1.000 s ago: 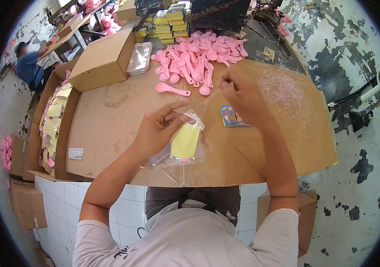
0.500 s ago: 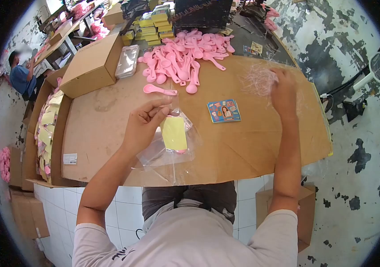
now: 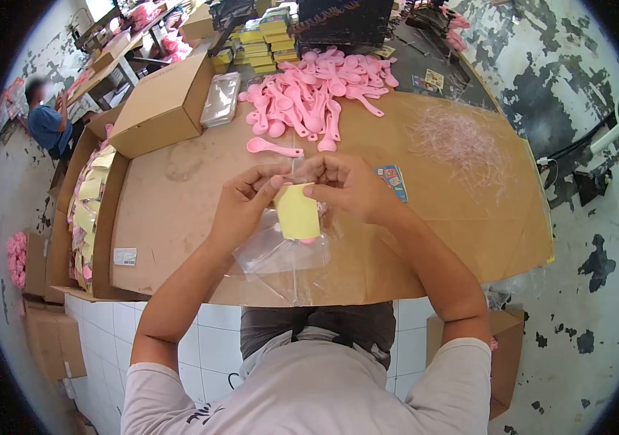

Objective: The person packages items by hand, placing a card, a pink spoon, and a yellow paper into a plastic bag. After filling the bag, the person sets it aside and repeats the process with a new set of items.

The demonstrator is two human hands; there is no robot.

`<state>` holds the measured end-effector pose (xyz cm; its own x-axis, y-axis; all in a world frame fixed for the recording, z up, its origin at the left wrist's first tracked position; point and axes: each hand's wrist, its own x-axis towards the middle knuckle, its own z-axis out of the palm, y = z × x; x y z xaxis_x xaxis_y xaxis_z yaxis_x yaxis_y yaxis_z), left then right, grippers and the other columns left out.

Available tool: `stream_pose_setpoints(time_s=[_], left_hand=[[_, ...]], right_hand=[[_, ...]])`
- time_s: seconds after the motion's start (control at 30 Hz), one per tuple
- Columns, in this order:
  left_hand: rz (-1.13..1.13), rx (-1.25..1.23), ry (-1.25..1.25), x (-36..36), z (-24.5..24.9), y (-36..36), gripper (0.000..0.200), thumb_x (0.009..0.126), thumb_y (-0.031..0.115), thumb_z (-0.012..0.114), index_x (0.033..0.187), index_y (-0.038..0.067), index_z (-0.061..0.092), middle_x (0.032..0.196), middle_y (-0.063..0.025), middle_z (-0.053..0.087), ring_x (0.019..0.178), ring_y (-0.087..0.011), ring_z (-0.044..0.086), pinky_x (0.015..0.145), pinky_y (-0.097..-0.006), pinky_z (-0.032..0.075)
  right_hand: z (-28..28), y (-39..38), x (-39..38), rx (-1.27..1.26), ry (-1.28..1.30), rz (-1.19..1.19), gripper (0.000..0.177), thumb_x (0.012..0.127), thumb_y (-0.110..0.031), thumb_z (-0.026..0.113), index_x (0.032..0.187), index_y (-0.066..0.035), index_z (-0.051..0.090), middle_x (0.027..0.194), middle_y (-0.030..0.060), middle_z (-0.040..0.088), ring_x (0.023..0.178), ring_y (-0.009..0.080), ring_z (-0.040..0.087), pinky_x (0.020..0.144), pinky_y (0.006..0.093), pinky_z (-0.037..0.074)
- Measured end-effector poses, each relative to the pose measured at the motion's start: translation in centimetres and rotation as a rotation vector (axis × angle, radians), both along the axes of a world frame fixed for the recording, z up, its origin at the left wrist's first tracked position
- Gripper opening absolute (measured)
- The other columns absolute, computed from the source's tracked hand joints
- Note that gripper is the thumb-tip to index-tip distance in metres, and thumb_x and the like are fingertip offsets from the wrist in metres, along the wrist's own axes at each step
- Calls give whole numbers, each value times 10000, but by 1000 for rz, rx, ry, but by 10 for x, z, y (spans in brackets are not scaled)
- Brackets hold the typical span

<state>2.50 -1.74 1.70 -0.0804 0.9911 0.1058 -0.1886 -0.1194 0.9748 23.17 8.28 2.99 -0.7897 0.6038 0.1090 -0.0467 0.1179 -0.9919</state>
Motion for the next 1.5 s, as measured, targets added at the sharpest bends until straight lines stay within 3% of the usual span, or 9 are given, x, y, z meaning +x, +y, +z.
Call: stream_pose_setpoints(time_s=[0.33,0.43,0.53,0.73,0.93,1.13,1.33,1.43,1.5], left_hand=[[-38,44,68,-6,-18,5,234,1006,73,676,1214,-23,723,1090,-88,764,970,-106,689,835,-268,569],[-66,51,237,-11,-13,2,236,996,33,673,1218,-22,731,1106,-86,763,982,-101,683,855,-264,562],[-113,31,249,-12,-12,3,243,1001,75,676,1213,-28,736,1142,-95,758,996,-110,684,887,-281,560],[-218,2,-97,-12,-12,2,316,1030,186,647,1253,-29,713,1193,-113,745,1012,-142,699,939,-343,571],[-194,-90,163,-10,-10,2,311,1022,115,654,1308,-1,686,1157,-93,753,1002,-122,698,917,-315,582],[-171,-67,142,-13,-18,4,292,1021,83,647,1299,7,694,1150,-62,749,1002,-106,689,896,-290,574],[-76,43,87,-3,-4,-3,301,1003,93,678,1279,-27,664,1074,-64,743,991,-109,690,872,-272,568],[-167,-77,229,-12,1,-12,246,966,99,728,1162,-39,672,966,-40,714,893,-98,682,789,-253,569],[-110,-185,292,-28,14,-22,289,965,107,724,1215,-22,657,1024,-52,723,922,-108,696,803,-243,569]], right_hand=[[-11,-1,12,-88,-14,-126,144,999,-49,648,1119,9,703,986,43,729,908,96,676,818,258,539],[-14,-1,13,-51,30,-158,149,984,-25,639,1101,8,724,974,37,732,910,92,671,818,267,536],[-17,4,18,0,-27,-150,152,969,-16,637,1075,14,743,960,31,734,916,91,669,830,273,533],[-13,13,28,47,-24,-43,146,971,-39,656,1066,17,752,968,40,739,929,102,674,840,269,537],[-12,5,22,-61,-14,-72,133,959,-55,716,1059,29,737,970,47,735,957,110,676,863,275,541],[-10,0,18,10,-12,-34,335,959,-14,689,1281,20,605,1103,65,699,969,121,669,849,295,555],[-11,1,19,-117,-17,46,422,944,39,675,1348,5,557,1129,78,679,1001,126,653,858,282,537],[-6,1,23,-18,-64,83,392,957,-36,690,1334,-13,586,1117,73,682,1014,143,653,859,317,540],[4,8,35,296,-149,29,371,941,-105,715,1289,-14,626,1128,93,685,1014,188,661,868,350,543]])
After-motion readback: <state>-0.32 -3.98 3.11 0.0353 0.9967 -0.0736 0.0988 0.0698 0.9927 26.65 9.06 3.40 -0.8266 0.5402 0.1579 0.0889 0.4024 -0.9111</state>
